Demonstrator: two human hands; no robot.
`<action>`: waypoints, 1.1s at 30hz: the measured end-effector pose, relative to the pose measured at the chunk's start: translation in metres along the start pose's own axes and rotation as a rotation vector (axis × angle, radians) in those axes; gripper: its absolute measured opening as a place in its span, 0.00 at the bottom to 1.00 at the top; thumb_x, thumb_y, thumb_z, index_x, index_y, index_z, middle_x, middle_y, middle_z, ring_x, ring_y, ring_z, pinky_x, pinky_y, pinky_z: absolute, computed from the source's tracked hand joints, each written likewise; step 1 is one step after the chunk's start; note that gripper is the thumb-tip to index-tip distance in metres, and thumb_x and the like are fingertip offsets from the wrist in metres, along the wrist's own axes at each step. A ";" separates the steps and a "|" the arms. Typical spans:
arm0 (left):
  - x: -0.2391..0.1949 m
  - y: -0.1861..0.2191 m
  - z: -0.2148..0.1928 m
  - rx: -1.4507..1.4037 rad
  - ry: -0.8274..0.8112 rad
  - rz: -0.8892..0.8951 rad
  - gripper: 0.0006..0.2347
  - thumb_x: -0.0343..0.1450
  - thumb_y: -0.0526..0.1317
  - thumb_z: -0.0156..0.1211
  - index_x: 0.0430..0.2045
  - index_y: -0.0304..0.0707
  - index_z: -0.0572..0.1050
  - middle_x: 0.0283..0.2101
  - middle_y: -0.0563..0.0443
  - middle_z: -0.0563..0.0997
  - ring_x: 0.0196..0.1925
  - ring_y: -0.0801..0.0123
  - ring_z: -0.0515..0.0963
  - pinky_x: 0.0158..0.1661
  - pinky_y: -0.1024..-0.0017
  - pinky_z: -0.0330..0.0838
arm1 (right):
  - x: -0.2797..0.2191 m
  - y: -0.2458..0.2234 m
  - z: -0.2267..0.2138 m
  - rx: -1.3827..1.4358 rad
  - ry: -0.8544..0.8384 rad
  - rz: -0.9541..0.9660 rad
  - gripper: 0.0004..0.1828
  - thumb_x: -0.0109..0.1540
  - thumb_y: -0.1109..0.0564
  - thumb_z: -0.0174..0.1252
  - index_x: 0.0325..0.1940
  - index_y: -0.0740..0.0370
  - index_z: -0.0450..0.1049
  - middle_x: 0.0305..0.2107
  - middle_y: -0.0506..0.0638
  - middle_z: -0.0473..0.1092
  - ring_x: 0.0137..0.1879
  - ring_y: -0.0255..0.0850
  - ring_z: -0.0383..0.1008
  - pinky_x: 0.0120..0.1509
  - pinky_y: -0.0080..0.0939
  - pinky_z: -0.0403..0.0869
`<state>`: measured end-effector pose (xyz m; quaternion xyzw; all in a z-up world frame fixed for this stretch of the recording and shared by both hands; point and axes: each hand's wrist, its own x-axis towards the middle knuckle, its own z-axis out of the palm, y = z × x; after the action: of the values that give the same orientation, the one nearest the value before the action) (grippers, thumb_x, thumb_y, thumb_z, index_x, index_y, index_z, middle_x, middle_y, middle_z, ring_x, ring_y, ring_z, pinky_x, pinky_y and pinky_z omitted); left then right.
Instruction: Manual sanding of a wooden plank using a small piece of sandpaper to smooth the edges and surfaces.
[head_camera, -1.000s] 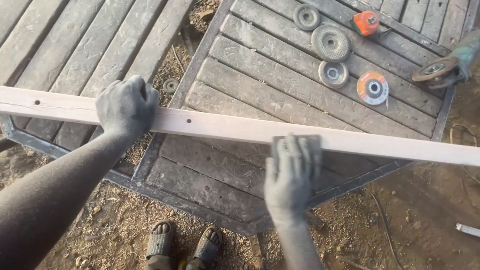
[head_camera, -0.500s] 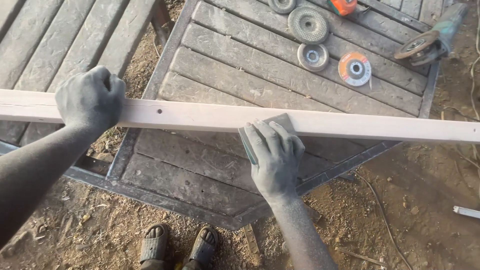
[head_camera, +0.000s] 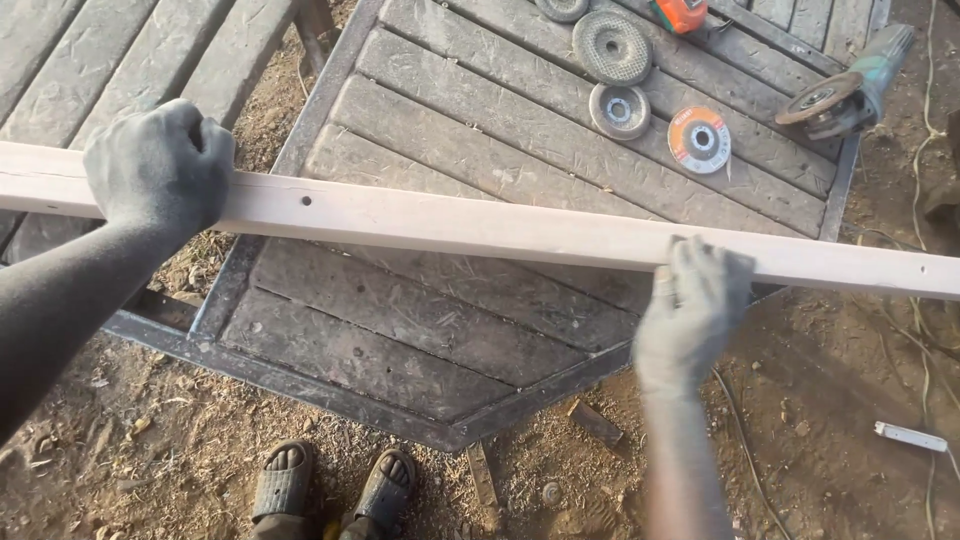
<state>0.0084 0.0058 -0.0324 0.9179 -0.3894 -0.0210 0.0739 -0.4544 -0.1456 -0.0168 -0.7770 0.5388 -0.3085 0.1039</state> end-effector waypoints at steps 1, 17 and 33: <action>-0.001 -0.001 0.000 -0.001 -0.009 -0.010 0.17 0.82 0.46 0.46 0.27 0.43 0.79 0.28 0.46 0.81 0.33 0.58 0.77 0.43 0.55 0.68 | -0.011 -0.025 0.016 -0.021 0.107 -0.114 0.13 0.67 0.64 0.62 0.57 0.64 0.78 0.53 0.58 0.74 0.68 0.58 0.66 0.80 0.56 0.54; -0.001 0.010 -0.011 -0.067 -0.022 -0.060 0.14 0.80 0.44 0.48 0.27 0.43 0.80 0.27 0.45 0.81 0.31 0.58 0.76 0.36 0.58 0.68 | -0.017 -0.104 0.029 -0.216 0.195 -0.174 0.11 0.61 0.69 0.65 0.46 0.62 0.81 0.39 0.51 0.78 0.51 0.49 0.70 0.62 0.48 0.73; -0.003 0.009 -0.016 -0.216 0.010 -0.041 0.12 0.74 0.44 0.48 0.23 0.44 0.76 0.27 0.48 0.83 0.31 0.58 0.81 0.47 0.55 0.70 | -0.058 -0.151 0.102 -0.080 0.109 -0.282 0.22 0.61 0.70 0.68 0.60 0.66 0.78 0.66 0.61 0.67 0.79 0.62 0.47 0.84 0.64 0.48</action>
<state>0.0011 0.0040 -0.0149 0.9124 -0.3657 -0.0599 0.1737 -0.2903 -0.0510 -0.0439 -0.8305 0.4412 -0.3401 -0.0010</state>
